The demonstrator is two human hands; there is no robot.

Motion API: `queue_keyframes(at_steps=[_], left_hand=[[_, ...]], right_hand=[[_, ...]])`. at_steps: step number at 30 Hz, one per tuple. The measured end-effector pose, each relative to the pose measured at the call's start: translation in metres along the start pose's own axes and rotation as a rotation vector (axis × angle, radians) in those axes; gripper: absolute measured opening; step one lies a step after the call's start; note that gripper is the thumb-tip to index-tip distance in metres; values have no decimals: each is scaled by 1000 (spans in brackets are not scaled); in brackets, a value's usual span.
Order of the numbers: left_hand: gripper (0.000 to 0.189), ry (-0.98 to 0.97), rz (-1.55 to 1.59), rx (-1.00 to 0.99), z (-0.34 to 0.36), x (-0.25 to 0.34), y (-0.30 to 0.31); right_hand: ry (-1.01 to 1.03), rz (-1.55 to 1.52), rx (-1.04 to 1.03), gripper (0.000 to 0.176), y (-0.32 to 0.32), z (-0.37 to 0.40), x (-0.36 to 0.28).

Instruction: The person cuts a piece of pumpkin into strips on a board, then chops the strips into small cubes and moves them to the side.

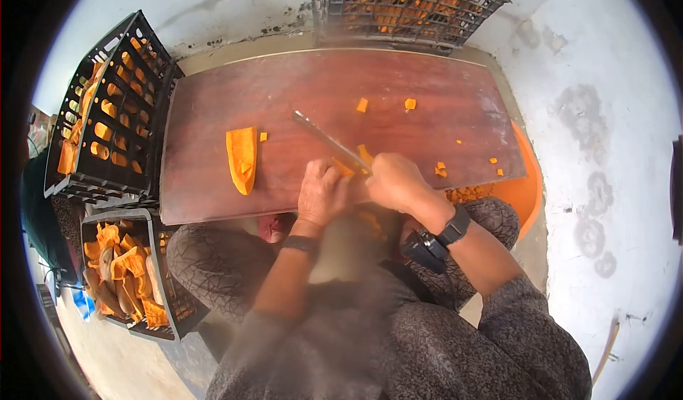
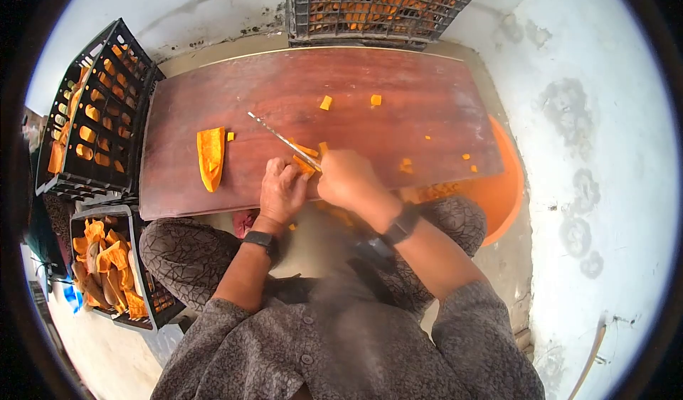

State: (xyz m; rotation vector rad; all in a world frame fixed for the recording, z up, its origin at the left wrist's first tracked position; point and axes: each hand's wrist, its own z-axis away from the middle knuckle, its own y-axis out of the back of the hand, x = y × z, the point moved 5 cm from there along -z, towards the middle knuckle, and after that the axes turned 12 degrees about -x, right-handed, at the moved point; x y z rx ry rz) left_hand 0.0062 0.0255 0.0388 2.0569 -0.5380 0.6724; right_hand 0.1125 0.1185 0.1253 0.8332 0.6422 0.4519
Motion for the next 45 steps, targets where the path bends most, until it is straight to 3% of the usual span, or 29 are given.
queue_keyframes(at_steps=[4,23,37,45], left_hand=[[12,-18,-48,23,2,-2,0],[15,27,-44,-29,1,2,2],[16,86,1,-57,1,-2,1],[15,66,20,-63,-2,-4,0]], right_hand=[[-61,-22,-97,25,-5,8,-1],[-100,-46,-141,23,-11,22,1],[-147,52,-283,25,-16,8,-7],[-130,35,-264,22,-24,-13,1]])
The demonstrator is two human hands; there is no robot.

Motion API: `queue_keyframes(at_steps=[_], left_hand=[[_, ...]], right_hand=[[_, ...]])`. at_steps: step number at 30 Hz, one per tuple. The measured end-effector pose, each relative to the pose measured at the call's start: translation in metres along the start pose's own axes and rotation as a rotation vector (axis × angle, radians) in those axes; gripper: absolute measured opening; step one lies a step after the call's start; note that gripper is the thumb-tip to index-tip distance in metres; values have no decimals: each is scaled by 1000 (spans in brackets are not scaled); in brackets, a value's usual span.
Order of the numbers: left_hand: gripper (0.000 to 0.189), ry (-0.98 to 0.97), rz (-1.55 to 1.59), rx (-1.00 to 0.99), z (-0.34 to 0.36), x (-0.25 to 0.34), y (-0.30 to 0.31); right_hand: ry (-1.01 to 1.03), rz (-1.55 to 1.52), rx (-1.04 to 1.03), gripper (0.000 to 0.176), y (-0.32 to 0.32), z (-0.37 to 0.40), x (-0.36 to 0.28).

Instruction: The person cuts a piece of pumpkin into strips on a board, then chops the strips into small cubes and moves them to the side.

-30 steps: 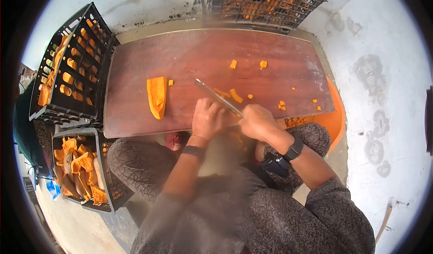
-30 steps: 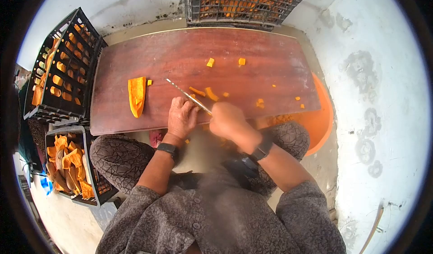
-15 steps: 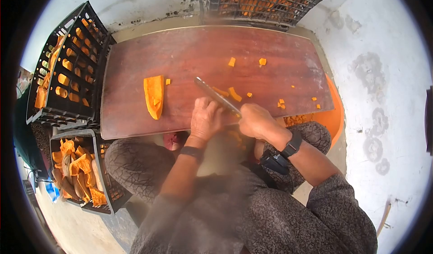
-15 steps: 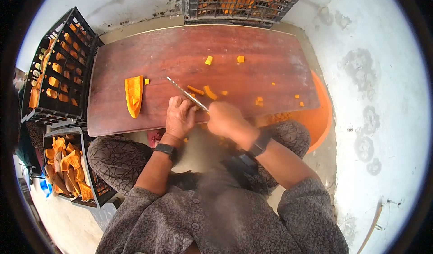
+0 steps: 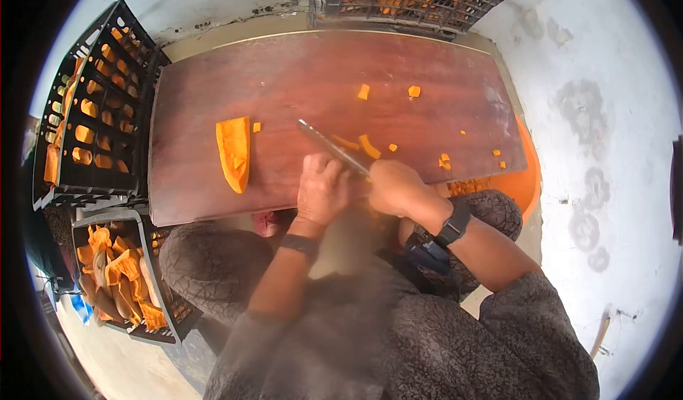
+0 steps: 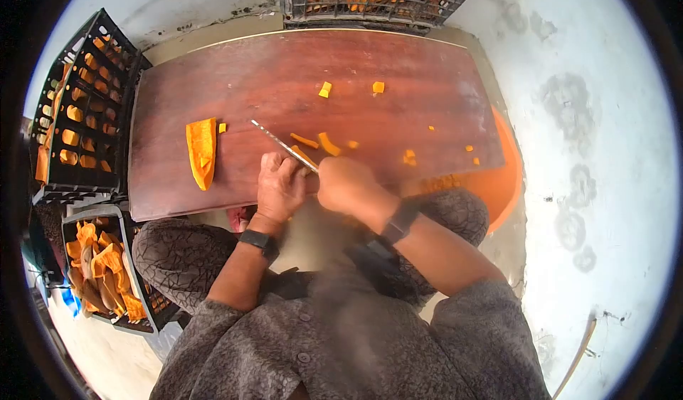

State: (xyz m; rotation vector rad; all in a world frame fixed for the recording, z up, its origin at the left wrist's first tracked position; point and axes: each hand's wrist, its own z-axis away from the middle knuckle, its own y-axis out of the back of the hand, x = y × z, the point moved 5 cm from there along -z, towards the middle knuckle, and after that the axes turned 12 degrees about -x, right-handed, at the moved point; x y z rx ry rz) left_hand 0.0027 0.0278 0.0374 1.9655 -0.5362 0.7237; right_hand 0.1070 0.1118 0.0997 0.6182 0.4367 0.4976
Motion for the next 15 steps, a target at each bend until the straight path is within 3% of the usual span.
queue_keyframes(at_steps=[5,8,14,15], left_hand=[[16,15,-11,-15,2,-2,0],[17,31,-18,-41,1,-5,-1],[15,19,21,-8,1,-2,0],[13,30,22,-10,2,-3,-1]], right_hand=[[16,-42,29,23,-6,-33,-13],[131,-40,142,31,2,-47,-20],[65,-234,77,33,5,-47,-6],[72,-304,78,26,9,-40,-6]])
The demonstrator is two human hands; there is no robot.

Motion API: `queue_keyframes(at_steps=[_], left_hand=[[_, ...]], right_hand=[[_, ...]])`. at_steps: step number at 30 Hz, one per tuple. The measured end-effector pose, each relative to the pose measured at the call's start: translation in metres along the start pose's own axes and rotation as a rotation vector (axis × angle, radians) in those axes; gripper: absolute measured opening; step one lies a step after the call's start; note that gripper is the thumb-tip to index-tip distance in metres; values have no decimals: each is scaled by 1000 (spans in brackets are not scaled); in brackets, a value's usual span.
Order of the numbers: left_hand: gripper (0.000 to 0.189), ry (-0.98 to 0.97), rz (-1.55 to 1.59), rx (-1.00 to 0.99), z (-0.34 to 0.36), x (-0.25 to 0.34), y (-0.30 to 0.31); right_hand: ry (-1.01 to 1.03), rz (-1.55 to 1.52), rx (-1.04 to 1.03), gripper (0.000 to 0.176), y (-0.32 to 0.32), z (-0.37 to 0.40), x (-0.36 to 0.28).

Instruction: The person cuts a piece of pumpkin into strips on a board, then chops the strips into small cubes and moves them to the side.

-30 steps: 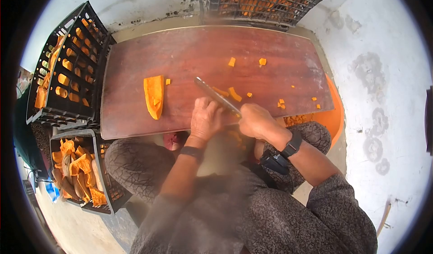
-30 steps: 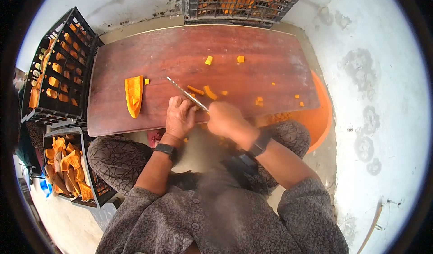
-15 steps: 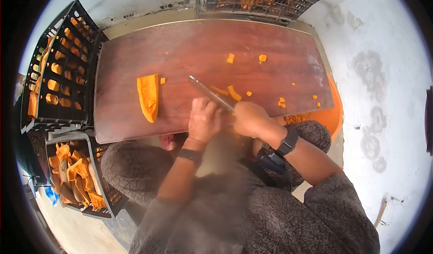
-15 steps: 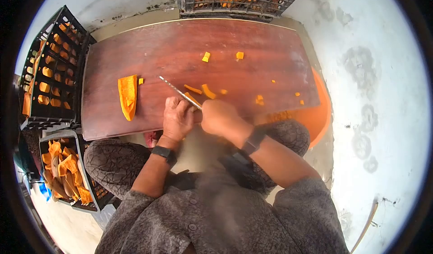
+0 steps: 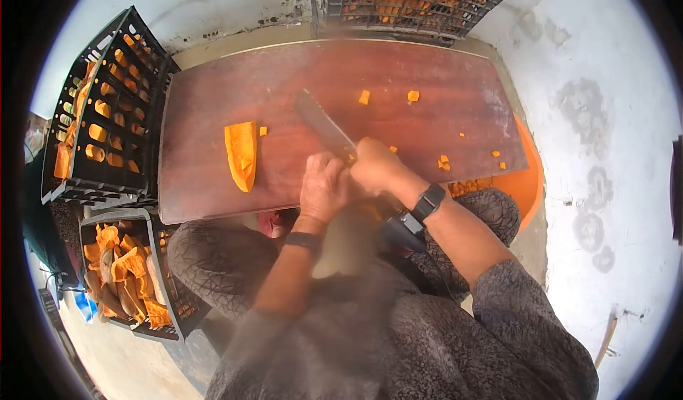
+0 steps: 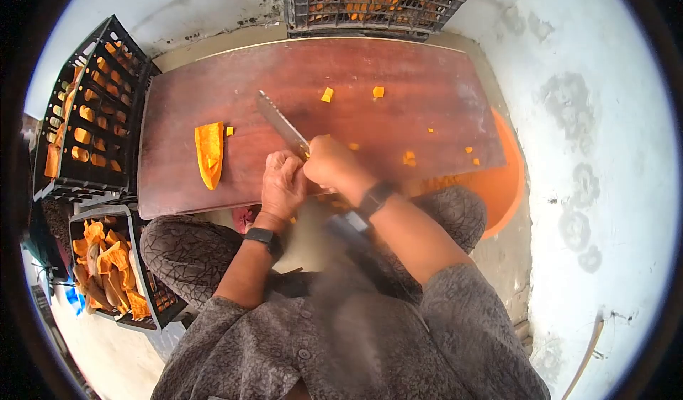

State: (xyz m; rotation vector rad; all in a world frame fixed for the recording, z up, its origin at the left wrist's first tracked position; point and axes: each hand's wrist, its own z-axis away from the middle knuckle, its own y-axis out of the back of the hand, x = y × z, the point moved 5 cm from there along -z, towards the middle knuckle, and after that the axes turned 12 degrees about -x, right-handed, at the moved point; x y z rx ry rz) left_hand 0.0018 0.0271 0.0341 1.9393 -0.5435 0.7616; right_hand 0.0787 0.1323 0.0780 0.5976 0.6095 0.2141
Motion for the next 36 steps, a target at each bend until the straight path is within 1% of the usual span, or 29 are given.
queue_keyframes(at_steps=[1,2,4,5,7,10,12,13,15,16,18,21,24,31,34,36], left_hand=[[13,-4,-4,2,0,-1,-2],[12,-15,-16,16,1,-2,-3],[10,-23,-36,30,0,-3,0],[11,-27,-47,29,0,-4,-1],[12,-33,-57,21,1,-3,-2],[18,-29,-37,15,1,-8,-2],[28,-38,-39,-18,-1,-8,-3],[28,-41,-41,-20,-1,-6,-3],[37,-40,-40,-32,-1,-3,-2],[37,-44,-43,-35,-1,-2,-1],[43,-87,-45,-94,-3,1,-1],[42,-81,-75,-125,-2,6,-1],[39,-69,-121,-152,-3,-1,-6],[34,-70,-181,-133,1,-5,-2],[34,-30,-202,-107,4,-5,2],[34,80,-194,-129,7,-8,2]], right_hand=[[4,-71,2,20,3,5,0],[9,-73,4,20,-1,3,5],[94,-153,165,17,-3,1,11],[96,-156,164,17,-3,-2,18],[128,-308,28,20,0,3,19],[124,-329,80,20,17,27,13],[138,-344,100,21,20,30,21],[149,-356,116,23,21,31,25],[136,-351,111,21,20,32,34],[122,-343,104,20,19,33,37],[114,-353,106,20,16,38,43],[102,-372,113,21,13,43,49],[105,-363,128,21,17,51,51],[73,-306,140,19,1,56,59],[52,-247,102,19,-2,64,55],[66,-226,130,19,-5,63,56]])
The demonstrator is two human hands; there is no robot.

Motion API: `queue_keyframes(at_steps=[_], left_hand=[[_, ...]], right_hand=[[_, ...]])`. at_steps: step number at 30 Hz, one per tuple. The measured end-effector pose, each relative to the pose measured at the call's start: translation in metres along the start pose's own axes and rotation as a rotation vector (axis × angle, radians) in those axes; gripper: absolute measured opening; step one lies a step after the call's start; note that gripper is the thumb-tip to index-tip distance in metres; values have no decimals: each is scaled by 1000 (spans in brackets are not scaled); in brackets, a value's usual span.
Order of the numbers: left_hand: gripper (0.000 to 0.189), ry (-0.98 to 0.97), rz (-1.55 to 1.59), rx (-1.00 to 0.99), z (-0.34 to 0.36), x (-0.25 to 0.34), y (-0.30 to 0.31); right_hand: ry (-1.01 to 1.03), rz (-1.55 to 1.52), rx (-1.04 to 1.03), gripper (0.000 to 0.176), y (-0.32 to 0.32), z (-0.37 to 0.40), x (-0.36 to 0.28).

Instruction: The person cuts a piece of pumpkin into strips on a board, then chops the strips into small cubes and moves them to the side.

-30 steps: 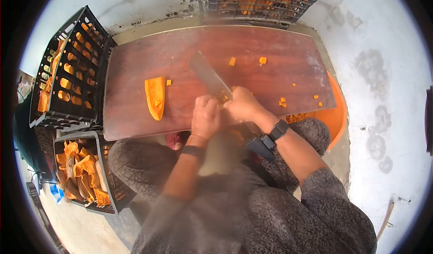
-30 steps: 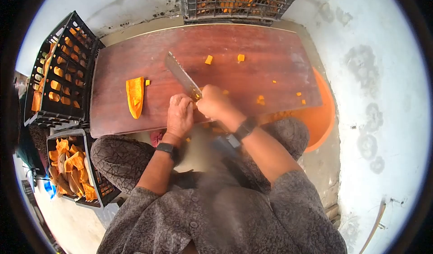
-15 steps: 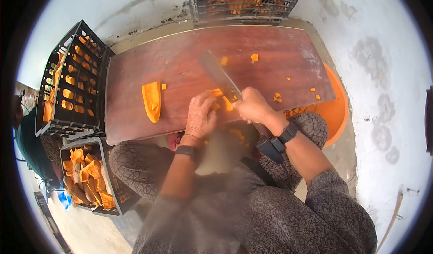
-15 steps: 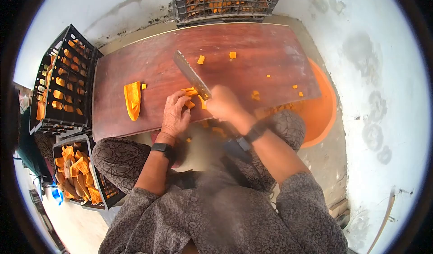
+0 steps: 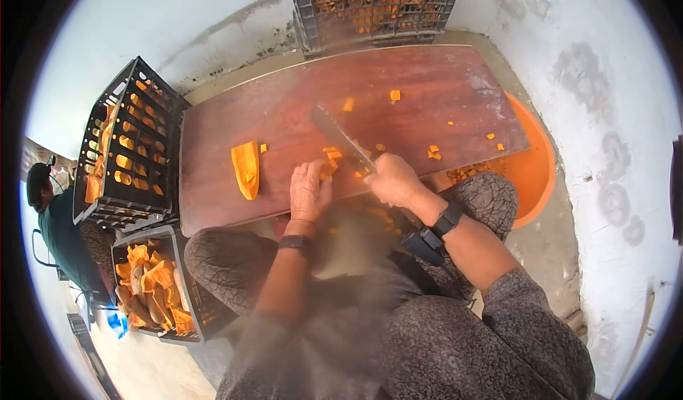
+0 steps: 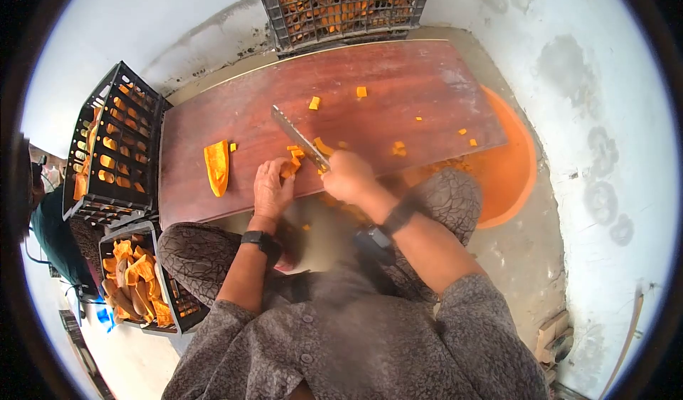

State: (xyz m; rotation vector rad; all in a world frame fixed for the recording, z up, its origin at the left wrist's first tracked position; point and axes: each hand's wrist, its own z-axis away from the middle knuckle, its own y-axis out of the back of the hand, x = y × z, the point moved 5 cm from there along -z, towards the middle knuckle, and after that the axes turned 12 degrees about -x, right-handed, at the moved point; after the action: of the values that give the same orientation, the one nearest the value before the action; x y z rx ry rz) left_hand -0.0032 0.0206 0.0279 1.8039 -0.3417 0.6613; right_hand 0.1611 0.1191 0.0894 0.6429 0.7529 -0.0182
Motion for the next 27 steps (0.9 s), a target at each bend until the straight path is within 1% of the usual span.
queue_keyframes(at_steps=[4,8,10,12,13,14,15,16,18,19,23,25,27], left_hand=[[34,32,-82,58,6,-2,2],[34,21,-102,26,5,1,1],[34,4,-99,4,7,7,2],[33,-7,-101,-11,4,14,4],[33,-18,-99,-6,0,19,5],[32,-86,-154,38,-1,27,8],[31,-152,-209,83,-2,34,10],[31,-153,-208,82,-5,38,9],[29,-327,-287,-30,-13,52,-3],[30,-359,-258,-86,-19,56,-9],[34,-415,-305,-114,-29,76,-25],[38,-430,-369,-162,-34,75,-33],[37,-423,-397,-207,-36,73,-36]], right_hand=[[34,47,27,20,-5,-2,4],[55,127,44,21,-11,4,2],[113,237,138,22,-13,4,1],[116,246,154,22,-10,7,2],[113,259,166,21,-5,9,1],[112,259,174,21,0,10,1],[117,218,212,25,6,11,2],[121,176,244,30,9,12,2],[107,121,272,30,14,13,6],[92,66,299,30,18,14,9],[63,138,305,30,26,16,15],[16,74,331,23,27,14,25],[-6,34,315,23,28,11,33]])
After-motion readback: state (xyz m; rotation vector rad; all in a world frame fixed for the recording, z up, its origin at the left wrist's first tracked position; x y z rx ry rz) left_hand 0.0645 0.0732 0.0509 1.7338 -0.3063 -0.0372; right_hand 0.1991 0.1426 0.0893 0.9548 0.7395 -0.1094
